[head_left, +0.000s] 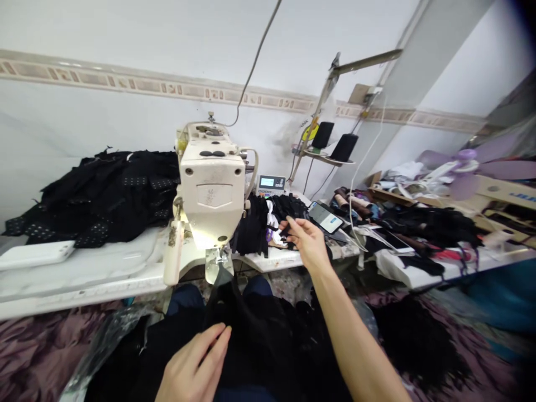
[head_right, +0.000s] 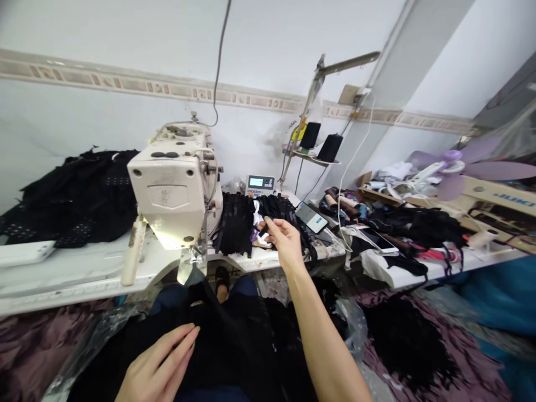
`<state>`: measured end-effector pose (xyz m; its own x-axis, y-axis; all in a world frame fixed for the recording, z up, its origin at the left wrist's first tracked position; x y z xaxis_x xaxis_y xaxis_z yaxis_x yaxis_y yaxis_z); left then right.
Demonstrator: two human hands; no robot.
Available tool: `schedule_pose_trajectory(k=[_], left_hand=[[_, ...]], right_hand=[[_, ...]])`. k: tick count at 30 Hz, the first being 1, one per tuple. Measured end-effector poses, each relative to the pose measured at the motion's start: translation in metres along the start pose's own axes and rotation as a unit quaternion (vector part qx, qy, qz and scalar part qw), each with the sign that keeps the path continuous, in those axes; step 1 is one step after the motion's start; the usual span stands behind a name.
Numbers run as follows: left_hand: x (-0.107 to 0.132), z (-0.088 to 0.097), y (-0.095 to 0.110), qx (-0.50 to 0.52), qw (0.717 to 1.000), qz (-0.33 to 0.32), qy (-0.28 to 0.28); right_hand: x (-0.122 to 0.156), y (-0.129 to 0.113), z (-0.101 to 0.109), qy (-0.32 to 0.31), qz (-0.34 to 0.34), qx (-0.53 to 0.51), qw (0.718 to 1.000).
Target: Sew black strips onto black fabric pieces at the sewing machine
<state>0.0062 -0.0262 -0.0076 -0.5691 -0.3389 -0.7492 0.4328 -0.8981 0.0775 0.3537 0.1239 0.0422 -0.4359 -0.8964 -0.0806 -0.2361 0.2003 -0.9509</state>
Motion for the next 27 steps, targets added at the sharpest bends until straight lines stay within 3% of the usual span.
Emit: schedule_pose_trajectory(k=[2, 4, 7, 10, 12, 15, 17, 21, 24, 26, 27], left_hand=[[-0.005, -0.002, 0.005, 0.045, 0.999, 0.014, 0.001], [-0.014, -0.003, 0.012, 0.099, 0.994, 0.038, 0.012], [-0.032, -0.010, 0.024, 0.197, 0.974, 0.107, 0.015], [-0.051, -0.027, 0.037, 0.350, 0.915, 0.203, -0.009], [-0.059, -0.041, 0.045, 0.468, 0.845, 0.259, -0.013], [-0.054, -0.064, 0.054, 0.601, 0.710, 0.364, -0.045], [-0.041, -0.075, 0.057, 0.614, 0.655, 0.432, -0.083], [-0.016, -0.081, 0.053, 0.590, 0.633, 0.486, -0.125], [-0.006, -0.079, 0.049, 0.587, 0.622, 0.502, -0.131], [-0.004, -0.075, 0.047, 0.580, 0.626, 0.501, -0.143], [-0.004, -0.072, 0.044, 0.566, 0.644, 0.491, -0.154]], right_hand=[[0.014, -0.017, 0.007, -0.040, -0.039, 0.012, 0.998], [0.038, -0.028, 0.007, -0.120, -0.088, 0.085, 0.985], [0.086, -0.035, -0.005, -0.269, -0.160, 0.213, 0.926], [0.132, -0.036, -0.021, -0.366, -0.200, 0.252, 0.873], [0.151, -0.032, -0.028, -0.400, -0.212, 0.242, 0.858], [0.159, -0.016, -0.027, -0.401, -0.227, 0.222, 0.859], [0.157, -0.001, -0.021, -0.366, -0.234, 0.213, 0.875], [0.157, 0.025, -0.018, -0.319, -0.242, 0.178, 0.899], [0.156, 0.034, -0.026, -0.297, -0.203, 0.155, 0.920], [0.154, 0.037, -0.030, -0.275, -0.189, 0.155, 0.930], [0.152, 0.039, -0.032, -0.268, -0.192, 0.158, 0.931]])
Point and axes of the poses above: each hand's wrist, its own x-axis away from the middle knuckle, its own z-axis out of the back of the hand, y = z × x, the point moved 5 cm from there along -x, towards the middle knuckle, and after that the axes turned 7 degrees about -z, right-handed, at the moved point
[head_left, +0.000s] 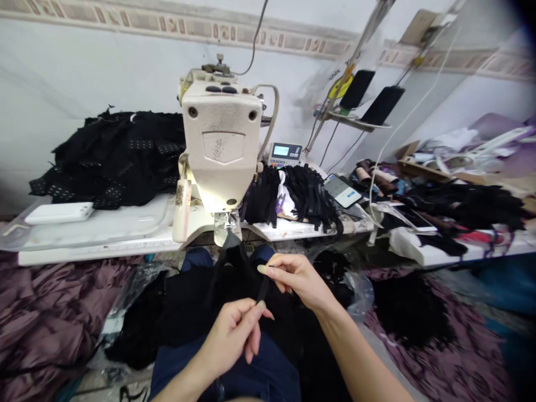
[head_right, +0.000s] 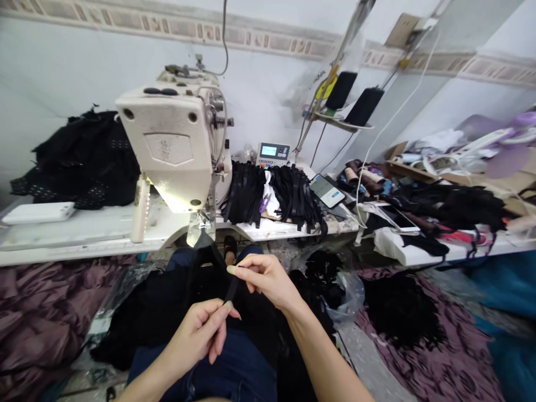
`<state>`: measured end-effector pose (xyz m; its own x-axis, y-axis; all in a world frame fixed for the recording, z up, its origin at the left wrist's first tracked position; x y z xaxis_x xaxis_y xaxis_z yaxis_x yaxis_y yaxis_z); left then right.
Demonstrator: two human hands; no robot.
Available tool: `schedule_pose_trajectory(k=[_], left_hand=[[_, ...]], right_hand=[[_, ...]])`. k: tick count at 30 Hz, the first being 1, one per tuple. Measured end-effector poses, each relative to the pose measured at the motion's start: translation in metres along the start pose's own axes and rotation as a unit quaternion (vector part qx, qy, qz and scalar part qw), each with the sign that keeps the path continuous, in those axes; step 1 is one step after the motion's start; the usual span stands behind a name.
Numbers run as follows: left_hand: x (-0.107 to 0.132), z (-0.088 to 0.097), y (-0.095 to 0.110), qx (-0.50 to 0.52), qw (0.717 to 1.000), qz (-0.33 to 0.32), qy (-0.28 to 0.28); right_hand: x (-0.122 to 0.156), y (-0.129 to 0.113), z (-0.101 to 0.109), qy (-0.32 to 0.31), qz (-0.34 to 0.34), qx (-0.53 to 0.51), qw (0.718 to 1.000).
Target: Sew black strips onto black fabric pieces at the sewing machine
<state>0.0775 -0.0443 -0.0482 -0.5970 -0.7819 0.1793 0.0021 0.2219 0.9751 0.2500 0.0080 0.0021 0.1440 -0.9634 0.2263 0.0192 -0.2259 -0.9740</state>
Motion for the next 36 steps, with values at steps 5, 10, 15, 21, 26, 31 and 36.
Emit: schedule_pose_trajectory(k=[5, 10, 15, 21, 26, 31, 36], left_hand=[[0.011, 0.031, 0.053, -0.360, 0.879, -0.291, 0.117], [0.011, 0.045, 0.091, -0.627, 0.602, -0.419, 0.263], [-0.008, 0.043, 0.094, -0.669, 0.543, -0.413, 0.297], [-0.011, 0.057, 0.091, -0.610, 0.568, -0.479, 0.274], [-0.013, 0.071, 0.087, -0.589, 0.575, -0.508, 0.253], [-0.016, 0.070, 0.086, -0.595, 0.571, -0.501, 0.261], [-0.015, 0.063, 0.090, -0.610, 0.557, -0.495, 0.271]], right_hand=[[-0.006, 0.002, -0.004, -0.018, -0.017, 0.032, 0.999], [0.000, 0.017, -0.026, -0.122, -0.056, 0.092, 0.987], [0.005, 0.029, -0.053, -0.177, -0.091, 0.038, 0.979], [-0.012, -0.019, -0.043, -0.088, 0.014, 0.038, 0.995], [-0.049, -0.059, -0.032, 0.015, 0.110, 0.085, 0.990], [-0.076, -0.069, -0.036, 0.048, 0.173, 0.130, 0.975], [-0.087, -0.048, -0.035, 0.073, 0.130, 0.065, 0.987]])
Point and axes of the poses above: each hand's wrist, its own x-axis away from the middle knuckle, its own z-axis out of the back of the hand, y = z × x, the point moved 5 cm from there along -x, towards the middle knuckle, and after that the axes turned 7 degrees about -z, right-handed, at the moved point
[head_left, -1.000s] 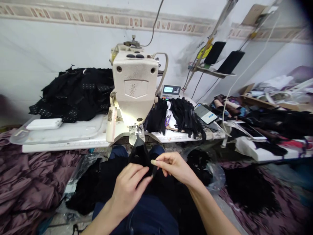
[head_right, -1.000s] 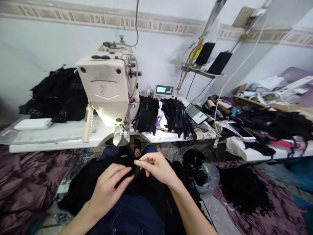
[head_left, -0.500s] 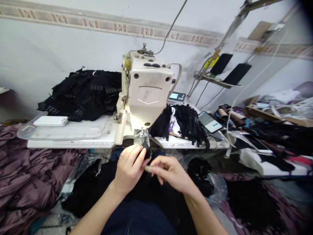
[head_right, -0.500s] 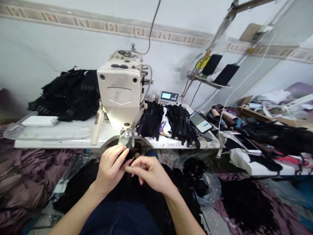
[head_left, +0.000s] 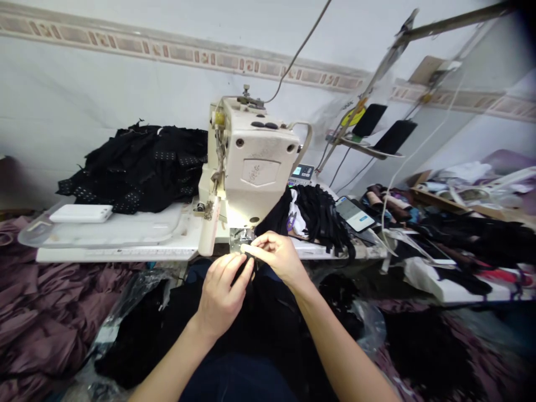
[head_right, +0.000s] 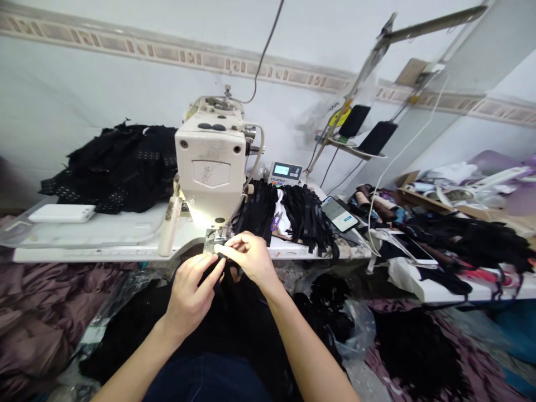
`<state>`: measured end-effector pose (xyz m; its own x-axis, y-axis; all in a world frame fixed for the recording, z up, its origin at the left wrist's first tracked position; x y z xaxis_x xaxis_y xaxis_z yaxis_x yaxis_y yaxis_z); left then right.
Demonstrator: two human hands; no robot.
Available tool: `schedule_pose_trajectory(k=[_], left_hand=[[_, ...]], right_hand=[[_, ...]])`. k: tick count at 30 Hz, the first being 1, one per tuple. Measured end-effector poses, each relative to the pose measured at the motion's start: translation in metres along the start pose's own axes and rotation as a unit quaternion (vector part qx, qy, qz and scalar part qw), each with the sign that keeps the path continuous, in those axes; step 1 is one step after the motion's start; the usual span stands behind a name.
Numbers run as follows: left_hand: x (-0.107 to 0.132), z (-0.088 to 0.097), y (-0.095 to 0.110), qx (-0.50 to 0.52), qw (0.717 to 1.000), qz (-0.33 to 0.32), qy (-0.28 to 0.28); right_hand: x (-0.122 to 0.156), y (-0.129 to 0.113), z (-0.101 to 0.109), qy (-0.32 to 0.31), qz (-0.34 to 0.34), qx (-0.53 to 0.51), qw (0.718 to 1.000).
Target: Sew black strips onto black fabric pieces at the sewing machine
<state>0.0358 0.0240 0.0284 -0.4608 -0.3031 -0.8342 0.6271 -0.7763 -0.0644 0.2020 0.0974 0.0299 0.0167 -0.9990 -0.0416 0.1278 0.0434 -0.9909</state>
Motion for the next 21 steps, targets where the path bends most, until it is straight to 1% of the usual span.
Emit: schedule_pose_trajectory(k=[3, 4, 5, 8, 10, 12, 14, 17, 21], left_hand=[[-0.004, 0.002, 0.000, 0.008, 1.000, -0.017, -0.013], [-0.005, 0.003, 0.000, 0.010, 1.000, -0.022, -0.020], [-0.007, 0.003, -0.002, 0.014, 0.999, -0.028, -0.028], [-0.012, 0.003, -0.007, 0.035, 0.997, -0.046, -0.052], [-0.015, 0.002, -0.011, 0.048, 0.995, -0.055, -0.064], [-0.019, 0.001, -0.015, 0.060, 0.993, -0.060, -0.078], [-0.021, -0.001, -0.018, 0.071, 0.991, -0.062, -0.092], [-0.022, -0.002, -0.022, 0.078, 0.991, -0.055, -0.098], [-0.019, -0.002, -0.023, 0.059, 0.994, -0.027, -0.093]], right_hand=[[0.012, 0.019, 0.000, 0.056, -0.046, -0.067, 0.995], [0.019, 0.027, -0.002, 0.063, -0.058, -0.079, 0.993], [0.026, 0.034, -0.006, 0.059, -0.070, -0.087, 0.992], [0.050, 0.057, -0.020, 0.009, -0.101, -0.114, 0.988], [0.063, 0.065, -0.025, 0.010, -0.099, -0.131, 0.986], [0.071, 0.066, -0.026, 0.042, -0.093, -0.144, 0.984], [0.073, 0.062, -0.025, 0.063, -0.098, -0.165, 0.979], [0.069, 0.052, -0.025, 0.065, -0.109, -0.202, 0.971], [0.060, 0.042, -0.024, 0.065, -0.107, -0.211, 0.969]])
Point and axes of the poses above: each hand's wrist, its own x-axis away from the middle knuckle, its own z-axis out of the back of the hand, y = z × x, the point moved 5 cm from there along -x, towards the middle knuckle, and after that the axes turned 7 degrees about -z, right-handed, at the moved point
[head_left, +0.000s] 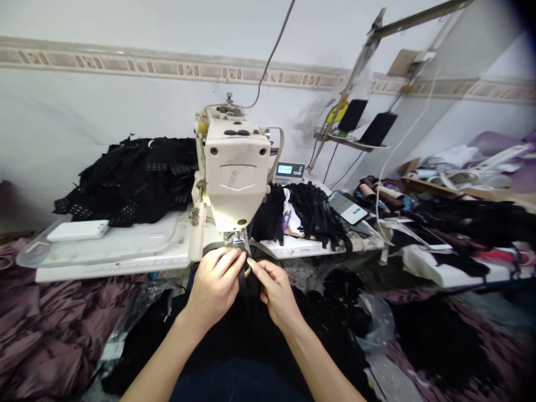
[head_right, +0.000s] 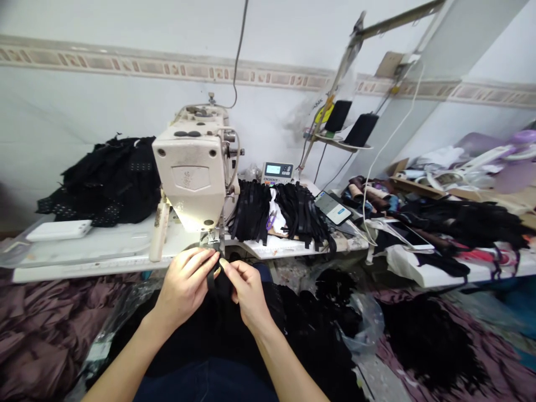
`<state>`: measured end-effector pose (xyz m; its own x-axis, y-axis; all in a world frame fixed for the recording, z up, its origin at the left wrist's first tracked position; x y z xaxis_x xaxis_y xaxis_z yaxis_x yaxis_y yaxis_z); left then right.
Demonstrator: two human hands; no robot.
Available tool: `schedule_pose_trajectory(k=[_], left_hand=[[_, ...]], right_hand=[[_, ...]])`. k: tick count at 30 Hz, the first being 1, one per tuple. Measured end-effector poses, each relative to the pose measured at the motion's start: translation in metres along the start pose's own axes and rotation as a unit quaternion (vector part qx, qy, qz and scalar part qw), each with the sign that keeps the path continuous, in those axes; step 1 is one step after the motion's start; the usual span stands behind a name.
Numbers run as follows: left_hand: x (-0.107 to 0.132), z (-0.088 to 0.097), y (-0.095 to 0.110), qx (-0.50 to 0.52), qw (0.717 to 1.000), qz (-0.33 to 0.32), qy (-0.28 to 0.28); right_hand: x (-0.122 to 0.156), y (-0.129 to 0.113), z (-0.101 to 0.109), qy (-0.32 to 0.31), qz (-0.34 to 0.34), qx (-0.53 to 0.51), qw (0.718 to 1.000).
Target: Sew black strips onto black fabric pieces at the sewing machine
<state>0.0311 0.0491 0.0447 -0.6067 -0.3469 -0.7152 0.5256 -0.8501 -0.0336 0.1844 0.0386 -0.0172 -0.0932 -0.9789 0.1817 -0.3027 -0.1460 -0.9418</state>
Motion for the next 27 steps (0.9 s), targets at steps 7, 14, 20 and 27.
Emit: schedule_pose_trajectory(k=[7, 14, 20, 27], left_hand=[[0.000, -0.003, 0.002, -0.031, 0.999, 0.026, -0.009], [0.006, -0.006, 0.003, 0.000, 0.998, 0.069, 0.009], [0.025, 0.010, -0.005, 0.127, 0.966, 0.220, 0.054], [0.038, 0.002, -0.040, 0.357, 0.820, 0.446, -0.034]], right_hand=[[-0.008, -0.002, -0.004, 0.011, -0.014, -0.024, 1.000], [-0.010, 0.011, 0.000, 0.020, -0.048, -0.054, 0.997], [0.004, 0.010, 0.023, 0.116, 0.064, 0.008, 0.991], [0.021, 0.013, -0.002, -0.082, -0.028, 0.059, 0.994]])
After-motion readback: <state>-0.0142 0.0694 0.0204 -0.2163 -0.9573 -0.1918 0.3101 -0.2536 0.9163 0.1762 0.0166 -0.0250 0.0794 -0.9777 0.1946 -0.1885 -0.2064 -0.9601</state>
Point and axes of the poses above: each hand's wrist, its own x-axis away from the middle knuckle, its own z-axis out of the back of the hand, y = z × x, the point moved 5 cm from there along -x, towards the middle knuckle, and after that the axes turned 7 degrees about -z, right-handed, at the moved point
